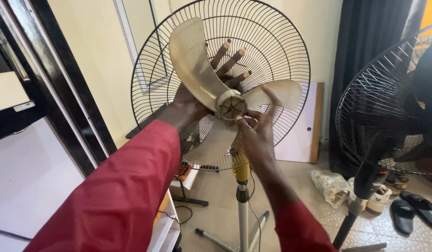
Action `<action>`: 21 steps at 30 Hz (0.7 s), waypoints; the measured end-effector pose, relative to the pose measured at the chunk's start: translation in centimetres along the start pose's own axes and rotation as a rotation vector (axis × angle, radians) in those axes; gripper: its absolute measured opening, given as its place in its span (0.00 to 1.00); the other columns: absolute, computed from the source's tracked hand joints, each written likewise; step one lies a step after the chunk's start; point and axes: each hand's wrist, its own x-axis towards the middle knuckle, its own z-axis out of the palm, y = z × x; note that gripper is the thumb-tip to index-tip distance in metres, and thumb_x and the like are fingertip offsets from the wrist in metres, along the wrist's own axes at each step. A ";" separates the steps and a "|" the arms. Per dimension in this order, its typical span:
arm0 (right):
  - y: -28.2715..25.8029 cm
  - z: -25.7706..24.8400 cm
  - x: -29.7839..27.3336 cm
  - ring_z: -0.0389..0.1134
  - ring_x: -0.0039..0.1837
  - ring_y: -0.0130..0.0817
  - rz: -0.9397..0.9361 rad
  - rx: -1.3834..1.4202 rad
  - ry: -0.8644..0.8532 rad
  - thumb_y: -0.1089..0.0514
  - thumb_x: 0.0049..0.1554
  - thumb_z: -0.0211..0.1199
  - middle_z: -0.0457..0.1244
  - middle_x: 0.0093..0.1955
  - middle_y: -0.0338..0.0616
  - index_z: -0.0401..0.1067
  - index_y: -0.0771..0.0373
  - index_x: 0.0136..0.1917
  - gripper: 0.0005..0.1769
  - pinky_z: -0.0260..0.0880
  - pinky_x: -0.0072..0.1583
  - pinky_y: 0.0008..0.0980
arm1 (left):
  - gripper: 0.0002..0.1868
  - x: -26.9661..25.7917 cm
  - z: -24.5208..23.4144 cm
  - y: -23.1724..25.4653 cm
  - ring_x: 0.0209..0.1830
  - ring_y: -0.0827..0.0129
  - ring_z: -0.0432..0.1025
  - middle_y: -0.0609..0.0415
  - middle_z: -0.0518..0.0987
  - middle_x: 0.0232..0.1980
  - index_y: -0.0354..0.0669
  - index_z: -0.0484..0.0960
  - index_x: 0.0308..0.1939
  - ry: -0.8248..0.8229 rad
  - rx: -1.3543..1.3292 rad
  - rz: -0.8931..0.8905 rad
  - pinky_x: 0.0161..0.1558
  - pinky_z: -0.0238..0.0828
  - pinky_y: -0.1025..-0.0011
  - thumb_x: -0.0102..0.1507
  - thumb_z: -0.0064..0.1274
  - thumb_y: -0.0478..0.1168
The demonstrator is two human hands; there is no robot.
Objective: The person reassembles a standing electric fan by hand. They attach the fan blades to the motor hub, secure the blades with a nut, and then fit and tighten the front protective cage onto the fan head.
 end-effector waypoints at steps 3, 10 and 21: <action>2.4 -0.3 0.6 0.71 0.63 0.44 0.127 0.371 0.064 0.70 0.56 0.62 0.63 0.65 0.63 0.45 0.56 0.73 0.40 0.76 0.61 0.42 | 0.36 -0.1 0.2 1.0 0.87 0.55 0.41 0.59 0.47 0.87 0.72 0.50 0.82 -0.010 1.431 0.016 0.83 0.38 0.47 0.71 0.30 0.70; 4.0 -1.5 3.5 0.69 0.67 0.47 0.202 0.658 -0.352 0.68 0.55 0.64 0.63 0.67 0.56 0.56 0.65 0.73 0.35 0.70 0.70 0.51 | 0.38 -1.2 -0.1 0.4 0.87 0.56 0.36 0.61 0.45 0.88 0.75 0.53 0.83 -0.053 1.830 0.260 0.82 0.29 0.41 0.71 0.38 0.72; 3.9 -1.8 6.0 0.67 0.68 0.51 0.273 0.685 -0.565 0.72 0.56 0.60 0.64 0.66 0.56 0.64 0.73 0.67 0.26 0.63 0.70 0.54 | 0.42 -1.0 -1.0 -1.0 0.88 0.50 0.36 0.54 0.44 0.89 0.71 0.55 0.85 -0.056 1.869 0.327 0.80 0.23 0.39 0.71 0.39 0.76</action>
